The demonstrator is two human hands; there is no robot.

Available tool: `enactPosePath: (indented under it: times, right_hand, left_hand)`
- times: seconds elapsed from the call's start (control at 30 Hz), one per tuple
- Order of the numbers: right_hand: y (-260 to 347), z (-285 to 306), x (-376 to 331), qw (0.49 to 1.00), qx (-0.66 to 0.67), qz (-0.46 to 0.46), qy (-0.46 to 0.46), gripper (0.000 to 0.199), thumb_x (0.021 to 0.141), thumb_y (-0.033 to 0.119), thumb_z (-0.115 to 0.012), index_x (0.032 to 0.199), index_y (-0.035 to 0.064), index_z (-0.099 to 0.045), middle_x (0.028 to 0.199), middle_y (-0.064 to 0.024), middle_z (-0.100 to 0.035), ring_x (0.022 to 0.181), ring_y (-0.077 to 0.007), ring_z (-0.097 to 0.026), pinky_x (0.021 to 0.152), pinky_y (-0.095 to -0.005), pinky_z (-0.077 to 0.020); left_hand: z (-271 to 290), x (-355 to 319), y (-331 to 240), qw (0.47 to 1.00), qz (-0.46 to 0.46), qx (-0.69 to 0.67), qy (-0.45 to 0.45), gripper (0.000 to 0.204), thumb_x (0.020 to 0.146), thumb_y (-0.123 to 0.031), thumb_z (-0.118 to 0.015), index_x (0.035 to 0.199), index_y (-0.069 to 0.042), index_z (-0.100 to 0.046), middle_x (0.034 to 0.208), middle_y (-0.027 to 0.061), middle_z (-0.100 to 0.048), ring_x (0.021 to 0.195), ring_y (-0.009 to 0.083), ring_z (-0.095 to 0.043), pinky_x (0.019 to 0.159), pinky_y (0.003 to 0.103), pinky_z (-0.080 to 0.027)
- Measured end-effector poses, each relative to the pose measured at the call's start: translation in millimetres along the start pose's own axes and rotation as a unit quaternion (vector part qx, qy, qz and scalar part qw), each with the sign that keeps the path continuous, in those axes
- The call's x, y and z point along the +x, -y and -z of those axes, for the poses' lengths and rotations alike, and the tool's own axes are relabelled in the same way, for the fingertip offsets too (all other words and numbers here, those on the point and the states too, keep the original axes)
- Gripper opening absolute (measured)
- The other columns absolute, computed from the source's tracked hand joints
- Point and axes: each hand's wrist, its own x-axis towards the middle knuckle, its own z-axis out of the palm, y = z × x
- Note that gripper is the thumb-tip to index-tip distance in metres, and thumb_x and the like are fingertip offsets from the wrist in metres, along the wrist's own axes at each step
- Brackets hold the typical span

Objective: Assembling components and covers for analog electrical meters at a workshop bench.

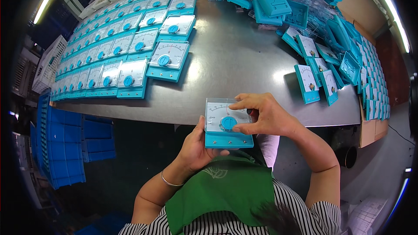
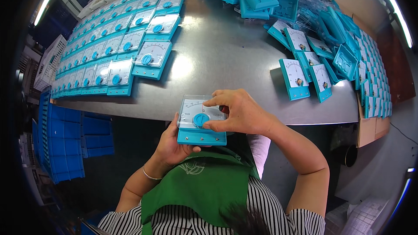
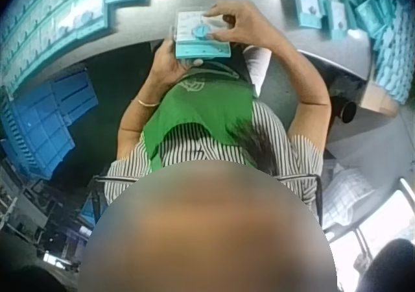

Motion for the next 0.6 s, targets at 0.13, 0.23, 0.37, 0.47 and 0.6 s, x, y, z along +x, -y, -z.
enactPosePath:
  times: [0.13, 0.23, 0.37, 0.47, 0.6]
  right_hand:
    - [-1.6, 3.6, -4.4, 1.000, 0.005, 0.008, -0.008, 0.045, 0.066, 0.017, -0.080, 0.104, -0.0008, -0.066, 0.095, -0.0074, -0.061, 0.062, -0.0097, -0.049, 0.054, -0.0225, -0.0416]
    - [-4.3, 3.1, -7.4, 1.000, 0.004, 0.009, -0.004, 0.044, 0.066, 0.017, -0.080, 0.104, -0.0006, -0.066, 0.094, -0.0066, -0.061, 0.063, -0.0097, -0.049, 0.055, -0.0226, -0.0415]
    - [-7.1, 2.1, -11.2, 1.000, 0.007, 0.005, 0.005, 0.045, 0.066, 0.018, -0.081, 0.104, 0.0003, -0.066, 0.094, -0.0054, -0.060, 0.064, -0.0095, -0.048, 0.055, -0.0225, -0.0414]
    - [-9.6, 2.7, -13.4, 0.999, 0.036, 0.004, 0.021, 0.045, 0.066, 0.019, -0.082, 0.105, 0.0019, -0.067, 0.100, -0.0080, -0.062, 0.062, -0.0097, -0.049, 0.055, -0.0227, -0.0423]
    - [-5.1, -2.0, -21.2, 0.999, 0.031, 0.018, -0.008, 0.046, 0.065, 0.020, -0.082, 0.106, 0.0035, -0.067, 0.106, -0.0145, -0.062, 0.062, -0.0097, -0.051, 0.055, -0.0227, -0.0434]
  left_hand:
    - [-3.9, 0.8, 3.4, 0.998, 0.006, -0.036, -0.045, 0.061, 0.099, -0.047, -0.015, 0.138, -0.002, -0.027, 0.121, 0.0248, -0.051, 0.092, 0.0402, -0.064, 0.065, 0.038, -0.063]
    - [-5.7, 0.1, 5.9, 0.998, 0.011, -0.027, -0.060, 0.061, 0.099, -0.048, -0.014, 0.137, -0.002, -0.027, 0.120, 0.0242, -0.052, 0.091, 0.0385, -0.064, 0.064, 0.037, -0.063]
    - [-8.7, 1.1, 7.4, 0.997, 0.014, -0.021, -0.072, 0.061, 0.099, -0.048, -0.015, 0.137, -0.002, -0.028, 0.120, 0.0235, -0.052, 0.091, 0.0379, -0.065, 0.063, 0.037, -0.062]
    - [-5.9, 0.8, 9.7, 0.996, 0.022, -0.031, -0.079, 0.063, 0.098, -0.050, -0.015, 0.138, -0.003, -0.028, 0.121, 0.0227, -0.052, 0.090, 0.0370, -0.065, 0.063, 0.037, -0.062]
    - [2.1, 0.6, 12.6, 0.999, 0.005, 0.043, -0.019, 0.065, 0.097, -0.053, -0.019, 0.138, -0.004, -0.030, 0.125, 0.0182, -0.052, 0.101, 0.0300, -0.062, 0.068, 0.036, -0.060]
